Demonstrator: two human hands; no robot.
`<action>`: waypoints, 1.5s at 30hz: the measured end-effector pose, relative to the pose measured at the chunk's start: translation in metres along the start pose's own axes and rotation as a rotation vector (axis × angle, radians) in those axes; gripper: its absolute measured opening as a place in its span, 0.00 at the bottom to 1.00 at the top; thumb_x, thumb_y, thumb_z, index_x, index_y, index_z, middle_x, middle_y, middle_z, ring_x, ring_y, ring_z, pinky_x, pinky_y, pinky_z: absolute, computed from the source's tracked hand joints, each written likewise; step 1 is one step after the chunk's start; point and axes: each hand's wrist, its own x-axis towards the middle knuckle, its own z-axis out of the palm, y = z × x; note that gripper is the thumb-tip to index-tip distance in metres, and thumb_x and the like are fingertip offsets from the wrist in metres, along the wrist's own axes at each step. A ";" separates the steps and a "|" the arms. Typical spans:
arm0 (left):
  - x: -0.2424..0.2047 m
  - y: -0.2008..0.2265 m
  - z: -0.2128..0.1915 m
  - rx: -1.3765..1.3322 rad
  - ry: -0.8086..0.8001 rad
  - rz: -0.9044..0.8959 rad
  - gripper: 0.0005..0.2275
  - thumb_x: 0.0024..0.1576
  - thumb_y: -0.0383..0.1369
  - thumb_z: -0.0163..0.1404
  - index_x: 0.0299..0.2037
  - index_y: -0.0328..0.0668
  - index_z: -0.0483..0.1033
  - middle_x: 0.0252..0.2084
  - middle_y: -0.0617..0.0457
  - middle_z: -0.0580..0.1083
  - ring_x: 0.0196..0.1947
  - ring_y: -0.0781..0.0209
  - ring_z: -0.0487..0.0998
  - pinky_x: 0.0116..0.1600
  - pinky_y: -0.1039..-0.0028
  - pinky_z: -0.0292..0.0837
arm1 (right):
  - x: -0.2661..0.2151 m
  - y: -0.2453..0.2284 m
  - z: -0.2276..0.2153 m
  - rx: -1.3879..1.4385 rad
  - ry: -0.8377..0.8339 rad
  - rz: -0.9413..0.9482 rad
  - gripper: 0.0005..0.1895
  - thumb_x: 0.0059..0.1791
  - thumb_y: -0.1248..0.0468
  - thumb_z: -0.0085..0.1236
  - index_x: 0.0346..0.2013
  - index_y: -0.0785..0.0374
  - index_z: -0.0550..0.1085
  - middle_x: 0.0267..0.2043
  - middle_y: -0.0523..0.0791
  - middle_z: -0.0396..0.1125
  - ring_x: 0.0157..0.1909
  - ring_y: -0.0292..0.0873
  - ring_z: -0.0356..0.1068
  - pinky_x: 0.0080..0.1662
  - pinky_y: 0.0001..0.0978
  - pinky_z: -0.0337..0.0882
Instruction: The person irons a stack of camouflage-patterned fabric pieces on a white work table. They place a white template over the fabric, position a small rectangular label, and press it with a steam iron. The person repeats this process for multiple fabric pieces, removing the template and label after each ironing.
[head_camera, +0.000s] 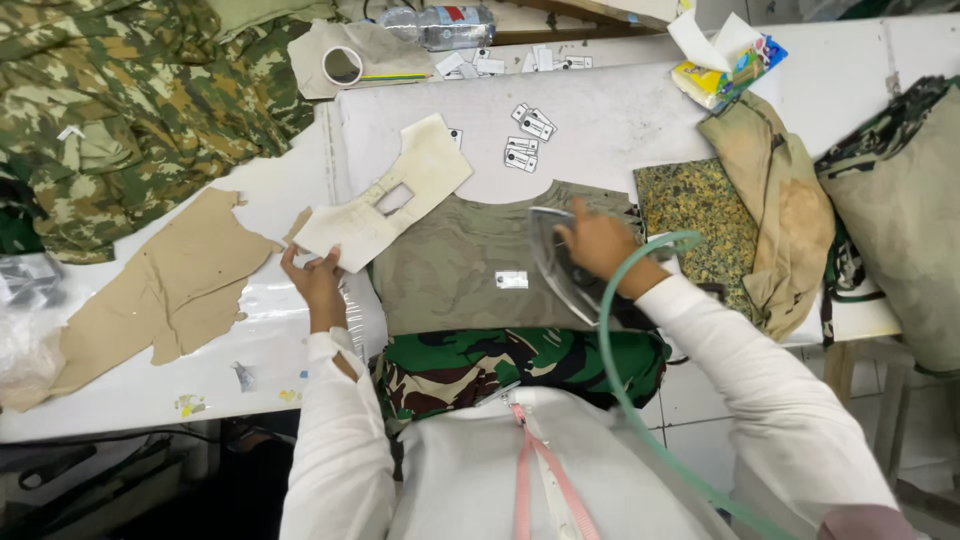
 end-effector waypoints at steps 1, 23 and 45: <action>0.005 -0.004 0.002 -0.007 0.008 0.004 0.30 0.48 0.19 0.54 0.56 0.56 0.54 0.28 0.59 0.57 0.27 0.65 0.70 0.36 0.70 0.81 | 0.004 0.023 -0.003 -0.004 0.003 -0.010 0.24 0.48 0.47 0.36 0.49 0.61 0.59 0.32 0.56 0.67 0.37 0.58 0.70 0.37 0.48 0.70; -0.193 0.005 -0.068 1.055 -0.943 1.706 0.06 0.55 0.29 0.42 0.41 0.50 0.66 0.38 0.54 0.64 0.36 0.61 0.65 0.39 0.72 0.63 | -0.138 0.069 0.126 -0.007 0.385 -0.767 0.09 0.43 0.53 0.46 0.24 0.52 0.66 0.31 0.40 0.59 0.36 0.44 0.59 0.35 0.35 0.57; -0.261 -0.033 0.053 1.021 -0.800 1.456 0.08 0.55 0.37 0.42 0.27 0.46 0.65 0.23 0.58 0.62 0.23 0.62 0.67 0.22 0.79 0.62 | -0.144 0.057 0.088 1.250 0.490 -0.087 0.06 0.50 0.71 0.40 0.31 0.64 0.67 0.29 0.42 0.61 0.34 0.37 0.58 0.42 0.31 0.60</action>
